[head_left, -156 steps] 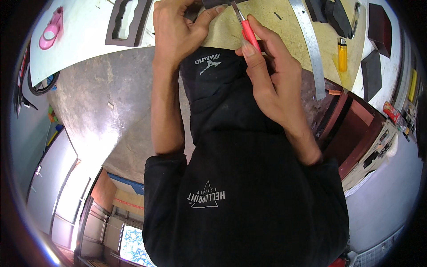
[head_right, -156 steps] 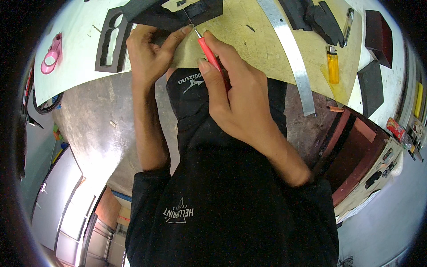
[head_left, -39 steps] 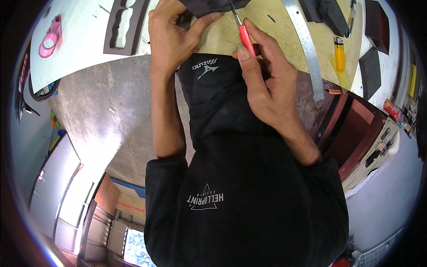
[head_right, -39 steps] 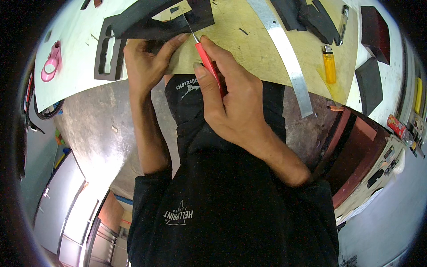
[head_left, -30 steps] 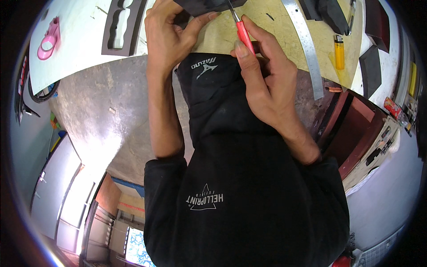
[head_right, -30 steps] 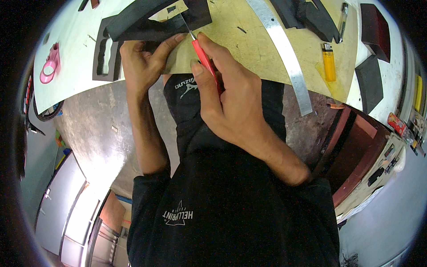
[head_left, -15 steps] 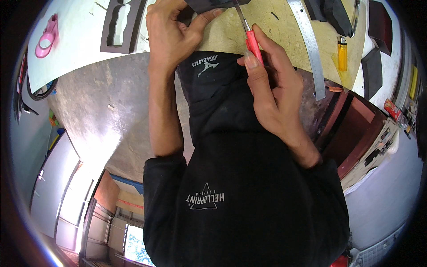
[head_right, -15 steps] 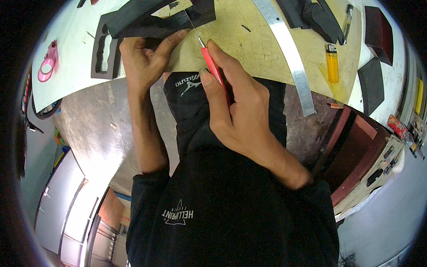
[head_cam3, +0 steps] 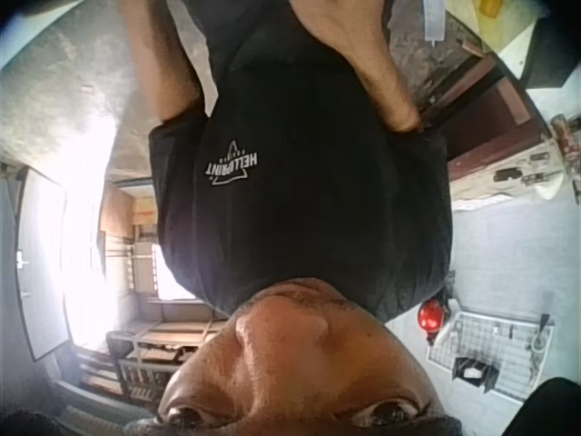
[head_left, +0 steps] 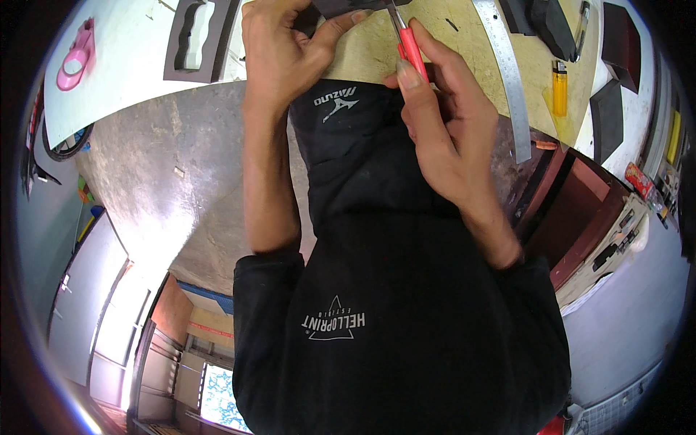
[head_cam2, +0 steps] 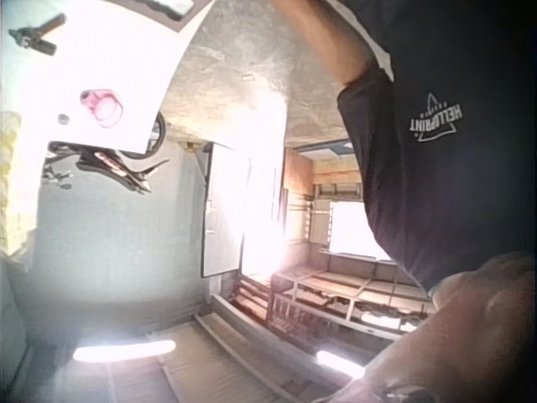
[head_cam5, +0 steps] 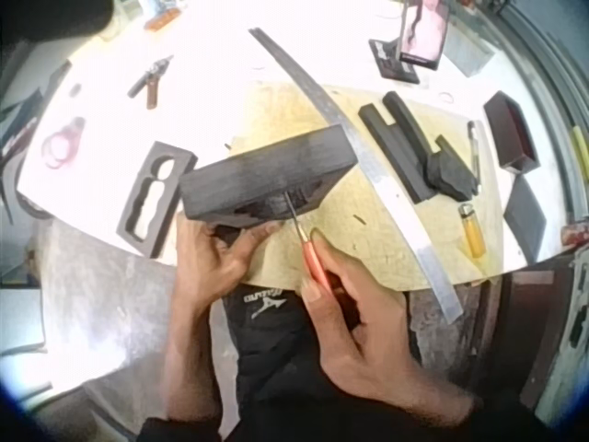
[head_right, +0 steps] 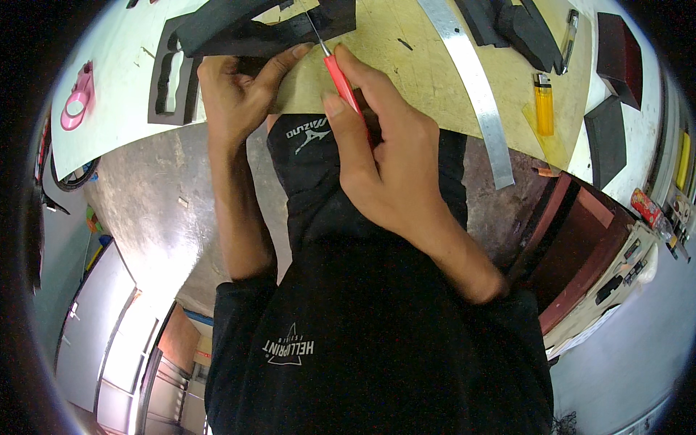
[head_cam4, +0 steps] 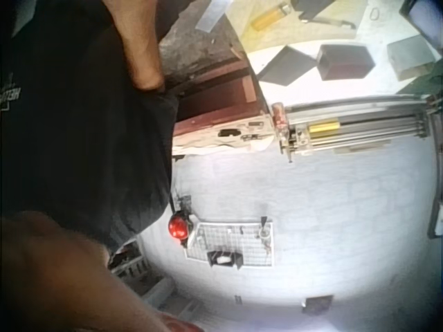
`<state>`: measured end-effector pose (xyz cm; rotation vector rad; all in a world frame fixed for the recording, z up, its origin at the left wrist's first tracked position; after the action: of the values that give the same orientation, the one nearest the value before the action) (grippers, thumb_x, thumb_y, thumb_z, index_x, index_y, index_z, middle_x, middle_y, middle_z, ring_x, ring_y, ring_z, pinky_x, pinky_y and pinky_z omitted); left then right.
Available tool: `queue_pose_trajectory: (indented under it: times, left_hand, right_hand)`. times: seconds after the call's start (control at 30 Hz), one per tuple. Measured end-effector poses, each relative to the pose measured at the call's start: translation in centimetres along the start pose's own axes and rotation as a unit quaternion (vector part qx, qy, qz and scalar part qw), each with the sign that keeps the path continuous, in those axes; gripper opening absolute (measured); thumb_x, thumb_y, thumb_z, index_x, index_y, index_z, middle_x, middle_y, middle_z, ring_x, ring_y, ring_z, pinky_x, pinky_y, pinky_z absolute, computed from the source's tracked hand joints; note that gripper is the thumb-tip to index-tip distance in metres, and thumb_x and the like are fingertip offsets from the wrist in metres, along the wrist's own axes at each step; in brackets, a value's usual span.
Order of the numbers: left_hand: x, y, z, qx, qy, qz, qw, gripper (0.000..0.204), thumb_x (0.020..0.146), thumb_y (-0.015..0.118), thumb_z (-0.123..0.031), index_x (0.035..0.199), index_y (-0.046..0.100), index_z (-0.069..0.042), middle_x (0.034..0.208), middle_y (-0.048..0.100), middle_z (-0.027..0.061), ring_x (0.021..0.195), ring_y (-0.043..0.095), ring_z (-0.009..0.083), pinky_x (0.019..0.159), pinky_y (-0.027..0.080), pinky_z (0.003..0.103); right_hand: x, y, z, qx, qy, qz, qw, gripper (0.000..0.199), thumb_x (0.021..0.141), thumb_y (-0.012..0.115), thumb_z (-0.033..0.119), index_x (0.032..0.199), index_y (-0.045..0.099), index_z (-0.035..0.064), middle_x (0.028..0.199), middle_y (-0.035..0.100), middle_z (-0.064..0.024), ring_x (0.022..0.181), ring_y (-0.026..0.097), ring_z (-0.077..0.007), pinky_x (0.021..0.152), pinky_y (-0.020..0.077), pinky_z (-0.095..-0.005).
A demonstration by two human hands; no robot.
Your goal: The person uses a red utility knife to cut a rectangular piece of dark gray foam. They first mark the foam with a pen, then cut along the marked lines to create a shaped cutout. The person removes the cutout piece and continues refining the edges.
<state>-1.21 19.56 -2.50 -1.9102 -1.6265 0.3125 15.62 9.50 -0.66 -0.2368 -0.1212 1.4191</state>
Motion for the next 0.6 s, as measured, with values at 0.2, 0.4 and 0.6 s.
queue_pose_trajectory:
  times: [0.2, 0.4, 0.6]
  left_hand:
    - [0.1, -0.1, 0.0, -0.005, 0.019, -0.002, 1.000, 0.018, 0.083, 0.087, -0.016, 0.088, 0.080, 0.000, 0.072, 0.076, 0.0075, 0.057, 0.064, 0.0084, 0.053, 0.047, 0.023]
    - [0.1, 0.1, 0.4, -0.064, 0.028, -0.011, 0.997, 0.020, 0.082, 0.088, -0.016, 0.089, 0.079, 0.000, 0.076, 0.077, 0.0085, 0.061, 0.068, 0.0107, 0.057, 0.051, 0.024]
    - [0.2, 0.0, 0.4, -0.033, 0.014, 0.003, 0.999, 0.020, 0.083, 0.088, -0.015, 0.091, 0.079, 0.001, 0.078, 0.078, 0.0098, 0.065, 0.070, 0.0125, 0.061, 0.053, 0.026]
  right_hand:
    - [-0.8, -0.3, -0.2, -0.013, 0.009, 0.008, 1.000, 0.037, 0.100, 0.067, 0.012, 0.133, 0.062, -0.0057, 0.105, 0.074, -0.0211, 0.087, 0.073, -0.0198, 0.077, 0.0556, -0.0305]
    - [0.5, 0.2, -0.3, -0.002, -0.020, -0.001, 1.000, 0.037, 0.100, 0.066, 0.012, 0.133, 0.063, -0.0040, 0.099, 0.074, -0.0180, 0.080, 0.068, -0.0152, 0.072, 0.0542, -0.0288]
    - [1.7, 0.5, 0.6, -0.026, -0.101, -0.009, 0.995, 0.037, 0.100, 0.066, 0.012, 0.134, 0.063, -0.0033, 0.097, 0.074, -0.0164, 0.076, 0.066, -0.0121, 0.069, 0.0532, -0.0275]
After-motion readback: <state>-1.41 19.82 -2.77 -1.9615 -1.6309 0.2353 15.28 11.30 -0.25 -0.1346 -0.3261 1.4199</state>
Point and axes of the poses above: each hand's wrist, its own x-axis towards the middle knuckle, its own y-axis out of the palm, z = x × y, the point moved 10 cm from there along x, towards the middle knuckle
